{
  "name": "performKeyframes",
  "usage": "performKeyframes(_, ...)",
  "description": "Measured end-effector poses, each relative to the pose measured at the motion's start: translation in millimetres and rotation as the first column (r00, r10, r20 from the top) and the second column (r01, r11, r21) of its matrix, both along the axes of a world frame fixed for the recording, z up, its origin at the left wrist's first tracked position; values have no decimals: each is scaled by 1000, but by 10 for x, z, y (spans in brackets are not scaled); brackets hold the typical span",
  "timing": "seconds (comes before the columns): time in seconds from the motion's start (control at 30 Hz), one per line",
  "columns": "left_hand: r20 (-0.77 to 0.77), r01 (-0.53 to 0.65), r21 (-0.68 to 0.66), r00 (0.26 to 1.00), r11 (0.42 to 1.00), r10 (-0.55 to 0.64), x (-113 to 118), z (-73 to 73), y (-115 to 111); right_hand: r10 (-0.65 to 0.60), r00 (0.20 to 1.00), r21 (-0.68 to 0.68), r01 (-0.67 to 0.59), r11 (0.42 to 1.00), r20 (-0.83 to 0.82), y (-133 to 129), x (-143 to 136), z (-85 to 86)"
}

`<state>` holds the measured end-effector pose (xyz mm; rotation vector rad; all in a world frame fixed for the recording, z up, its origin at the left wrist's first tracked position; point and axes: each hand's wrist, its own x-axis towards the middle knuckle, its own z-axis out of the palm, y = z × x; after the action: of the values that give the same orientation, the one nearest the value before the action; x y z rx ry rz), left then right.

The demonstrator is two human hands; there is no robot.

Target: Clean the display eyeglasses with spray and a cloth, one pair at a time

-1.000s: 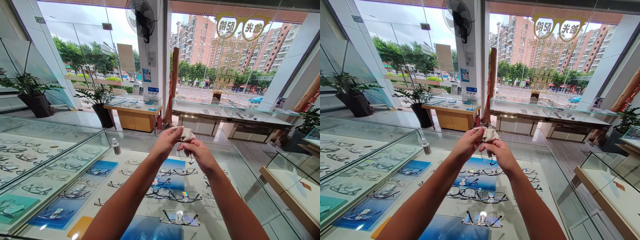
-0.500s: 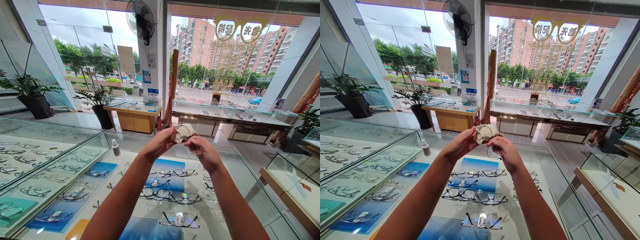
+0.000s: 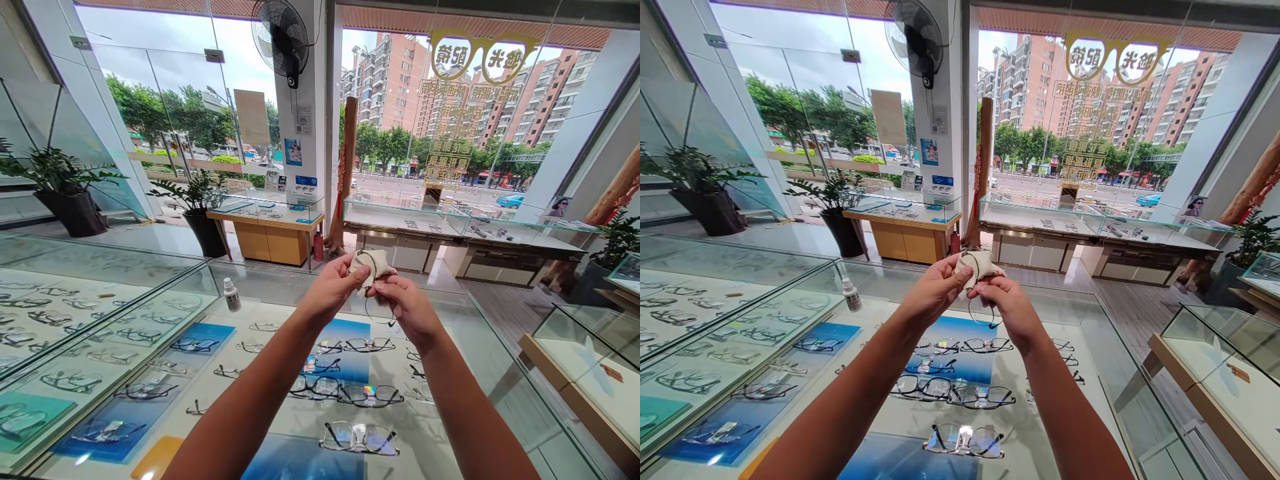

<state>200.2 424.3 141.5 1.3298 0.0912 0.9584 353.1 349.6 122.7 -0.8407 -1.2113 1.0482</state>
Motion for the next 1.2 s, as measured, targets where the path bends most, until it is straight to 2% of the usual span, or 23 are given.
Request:
performKeyframes(0.23, 33, -216, -53, 975, 975, 218, 154, -118, -82, -74, 985, 31, 70, 997, 158, 4, -100, -23)
performKeyframes(0.33, 64, -269, -59, 960, 961, 273, 164, -131, -64, -73, 981, 30, 69, 997, 181, -12, -126, -4)
performKeyframes(0.43, 91, -250, -61, 963, 966, 255, 126, -103, -3, -77, 984, 42, 71, 997, 162, -25, -94, 18)
performKeyframes(0.6, 24, -74, 16, 997, 997, 74, 26, -45, 67, -78, 994, 40, 75, 996, 77, -22, 21, 37)
performKeyframes(0.7, -14, -31, 50, 999, 998, 32, 17, -52, 47, -63, 997, 29, 62, 998, 43, -12, 39, 29)
performKeyframes(0.8, -4, -75, 37, 997, 996, 75, 58, -89, 15, -42, 997, 14, 41, 999, 61, -5, 5, 10)
performKeyframes(1.03, 63, -315, -27, 947, 949, 316, 135, -161, 13, -67, 979, 24, 63, 998, 190, 11, -64, -23)
performKeyframes(1.1, 78, -317, -37, 944, 948, 319, 121, -144, 27, -66, 983, 22, 63, 998, 170, 9, -45, -10)
performKeyframes(1.2, 68, -210, -13, 975, 978, 210, 79, -100, 58, -72, 991, 25, 70, 997, 113, 0, 11, 25)
